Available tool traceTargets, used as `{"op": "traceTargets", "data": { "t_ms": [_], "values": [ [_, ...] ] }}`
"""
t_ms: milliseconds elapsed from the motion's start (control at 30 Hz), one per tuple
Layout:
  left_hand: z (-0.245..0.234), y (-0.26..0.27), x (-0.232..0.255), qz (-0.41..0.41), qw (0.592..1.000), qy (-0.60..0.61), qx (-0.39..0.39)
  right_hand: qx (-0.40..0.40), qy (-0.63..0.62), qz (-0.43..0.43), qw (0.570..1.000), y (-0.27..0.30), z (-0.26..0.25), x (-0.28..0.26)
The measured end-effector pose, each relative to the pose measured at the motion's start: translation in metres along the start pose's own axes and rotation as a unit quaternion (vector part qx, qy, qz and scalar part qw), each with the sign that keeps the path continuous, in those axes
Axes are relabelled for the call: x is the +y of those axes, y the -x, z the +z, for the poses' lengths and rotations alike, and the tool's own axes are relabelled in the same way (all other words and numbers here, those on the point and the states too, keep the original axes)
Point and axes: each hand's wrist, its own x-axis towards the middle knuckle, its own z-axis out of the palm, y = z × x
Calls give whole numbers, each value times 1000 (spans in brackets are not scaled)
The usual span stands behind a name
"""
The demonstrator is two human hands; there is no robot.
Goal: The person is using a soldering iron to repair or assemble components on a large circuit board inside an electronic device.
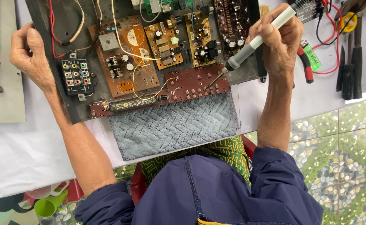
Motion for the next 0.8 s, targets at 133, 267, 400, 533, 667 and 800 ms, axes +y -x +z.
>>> {"op": "traceTargets", "data": {
  "t_ms": [133, 267, 400, 533, 667, 800],
  "values": [
    [-1, 0, 0, 7, 1000, -9, 1, -5, 7, -1, 1000, -1, -1, 1],
    [1, -2, -1, 19, 1000, -6, 0, -2, 7, -7, 1000, 0, -2, 3],
    [0, -1, 4, 2, 1000, 0, 4, -29, -20, -5, 999, 0, -1, -3],
    [1, 0, 4, 7, 1000, -6, -1, -54, 1, -6, 999, 2, 1, -7],
    [1, 0, 8, 6, 1000, 4, 0, -64, 11, -21, 998, 1, 3, -8],
    [2, -1, 7, 9, 1000, 4, -2, -55, 21, -19, 998, 2, 3, -8]
  ]
}}
